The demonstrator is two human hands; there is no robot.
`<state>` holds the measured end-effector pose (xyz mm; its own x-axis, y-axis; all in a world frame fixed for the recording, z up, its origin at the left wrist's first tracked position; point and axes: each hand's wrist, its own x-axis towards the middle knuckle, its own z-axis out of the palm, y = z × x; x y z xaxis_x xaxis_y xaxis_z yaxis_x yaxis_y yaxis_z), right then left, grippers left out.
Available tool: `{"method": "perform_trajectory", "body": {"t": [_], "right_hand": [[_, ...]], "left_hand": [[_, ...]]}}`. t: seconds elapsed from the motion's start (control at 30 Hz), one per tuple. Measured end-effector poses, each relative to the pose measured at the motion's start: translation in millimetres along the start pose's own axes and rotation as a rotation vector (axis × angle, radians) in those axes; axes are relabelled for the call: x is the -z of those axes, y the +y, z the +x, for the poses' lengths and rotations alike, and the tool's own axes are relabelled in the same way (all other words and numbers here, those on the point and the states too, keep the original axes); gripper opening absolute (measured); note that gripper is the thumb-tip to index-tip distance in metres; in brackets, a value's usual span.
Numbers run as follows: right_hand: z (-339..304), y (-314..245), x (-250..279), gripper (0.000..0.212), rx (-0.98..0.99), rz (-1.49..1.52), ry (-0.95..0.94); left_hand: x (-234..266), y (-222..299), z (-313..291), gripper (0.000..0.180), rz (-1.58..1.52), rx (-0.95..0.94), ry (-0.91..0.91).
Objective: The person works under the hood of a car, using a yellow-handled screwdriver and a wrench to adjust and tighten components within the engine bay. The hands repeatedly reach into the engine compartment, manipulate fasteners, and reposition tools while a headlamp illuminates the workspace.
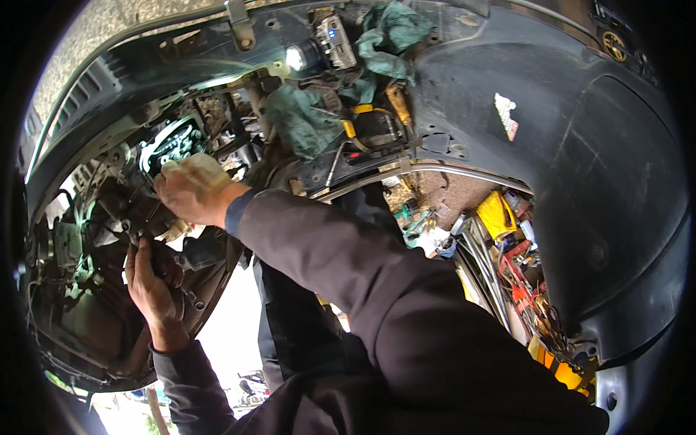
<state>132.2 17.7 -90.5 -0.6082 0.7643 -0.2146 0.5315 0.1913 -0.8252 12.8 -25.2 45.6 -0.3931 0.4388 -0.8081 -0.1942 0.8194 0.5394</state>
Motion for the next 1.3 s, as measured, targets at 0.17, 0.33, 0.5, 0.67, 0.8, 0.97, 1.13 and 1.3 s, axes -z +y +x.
{"method": "perform_trajectory", "body": {"t": [0.17,0.33,0.5,0.67,0.8,0.97,1.13,1.3], "right_hand": [[-4,-5,13,0.011,0.004,-0.037,0.016],[-2,-5,12,0.012,0.001,-0.029,0.013],[-9,-5,11,0.006,0.005,0.027,0.186],[-29,33,16,0.01,-0.54,0.36,0.29],[-12,84,-13,0.015,-0.511,0.27,0.39],[0,118,-54,0.015,-0.301,0.152,0.095],[-4,126,-56,0.017,-0.18,-0.067,-0.024],[-9,103,-42,0.016,-0.465,0.221,0.197]], "left_hand": [[-2,2,1,0.021,-0.006,0.02,-0.041],[-3,2,-1,0.02,0.001,0.018,-0.045],[-3,1,0,0.019,-0.035,0.041,-0.055],[-4,0,0,0.014,-0.006,0.037,-0.009],[-4,-1,-2,0.013,0.03,0.054,0.009],[-3,-1,-2,0.012,0.002,0.086,0.005],[-5,1,-2,0.012,0.002,0.109,0.015],[-5,-1,-2,0.015,0.053,0.097,-0.045]]}}
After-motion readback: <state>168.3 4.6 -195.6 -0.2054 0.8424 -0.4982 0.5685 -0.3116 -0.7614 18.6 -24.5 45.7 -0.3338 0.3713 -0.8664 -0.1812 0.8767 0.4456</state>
